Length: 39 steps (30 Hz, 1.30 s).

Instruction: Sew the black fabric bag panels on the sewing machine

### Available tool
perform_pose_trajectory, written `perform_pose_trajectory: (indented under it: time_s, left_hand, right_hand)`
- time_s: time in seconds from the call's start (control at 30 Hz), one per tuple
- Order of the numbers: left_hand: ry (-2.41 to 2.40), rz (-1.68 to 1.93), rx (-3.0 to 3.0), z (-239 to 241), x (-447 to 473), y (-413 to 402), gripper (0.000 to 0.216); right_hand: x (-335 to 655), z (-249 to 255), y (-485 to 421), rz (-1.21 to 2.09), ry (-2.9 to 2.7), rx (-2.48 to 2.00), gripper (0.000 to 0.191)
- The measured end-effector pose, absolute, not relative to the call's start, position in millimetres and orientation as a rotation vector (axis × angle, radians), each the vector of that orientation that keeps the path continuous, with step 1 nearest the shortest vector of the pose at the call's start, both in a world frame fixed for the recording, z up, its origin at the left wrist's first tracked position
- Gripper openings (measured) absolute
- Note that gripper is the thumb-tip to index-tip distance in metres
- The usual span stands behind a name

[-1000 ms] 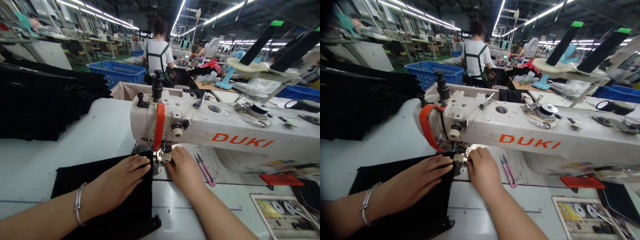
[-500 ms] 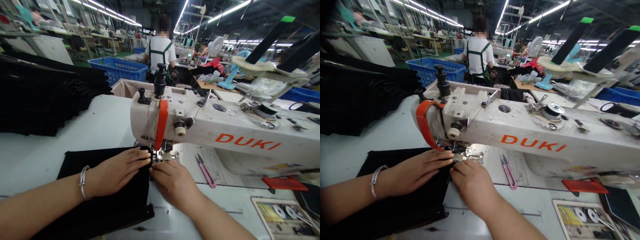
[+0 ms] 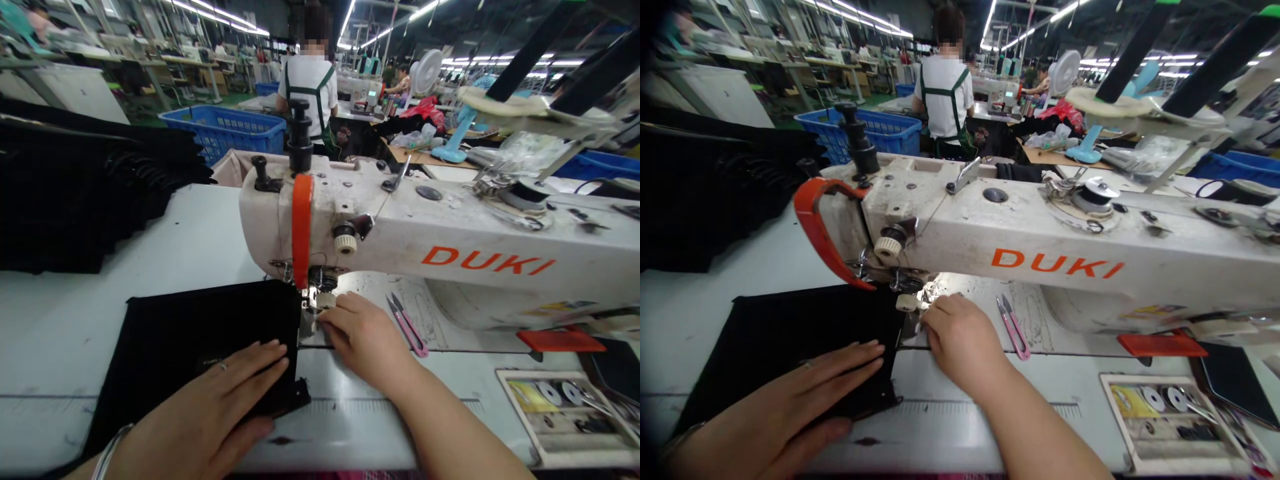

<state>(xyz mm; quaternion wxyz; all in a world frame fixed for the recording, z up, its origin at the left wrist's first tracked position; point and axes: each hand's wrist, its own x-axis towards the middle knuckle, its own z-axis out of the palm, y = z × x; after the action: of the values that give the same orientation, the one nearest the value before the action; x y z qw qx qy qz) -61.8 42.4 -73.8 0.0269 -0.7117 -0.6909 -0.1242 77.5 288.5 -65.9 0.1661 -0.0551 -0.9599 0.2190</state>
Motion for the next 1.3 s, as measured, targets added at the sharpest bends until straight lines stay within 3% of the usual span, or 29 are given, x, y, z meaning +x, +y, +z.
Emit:
perform_pose_trajectory:
  time_s: [0.13,0.33,0.43,0.6,1.3]
  left_hand:
    - [-2.029,-0.304,-2.144,-74,-48,44,0.06]
    - [-1.985,-0.324,-2.202,-77,-46,52,0.048]
    - [-1.985,-0.347,-2.267,-76,-46,52,0.044]
    - [-1.972,-0.457,-2.326,-77,-50,50,0.046]
    - [-1.846,-0.742,-2.497,-85,-129,111,0.038]
  right_hand:
    - [79,-71,287,0.71,-2.673,-0.161,0.024]
    - [83,-64,282,0.766,-2.729,0.233,0.024]
    - [83,-65,280,0.789,-2.713,0.277,0.035]
    - [83,-69,277,0.746,-2.716,0.355,0.031]
    - [75,-78,273,0.753,-2.79,-0.077,0.042]
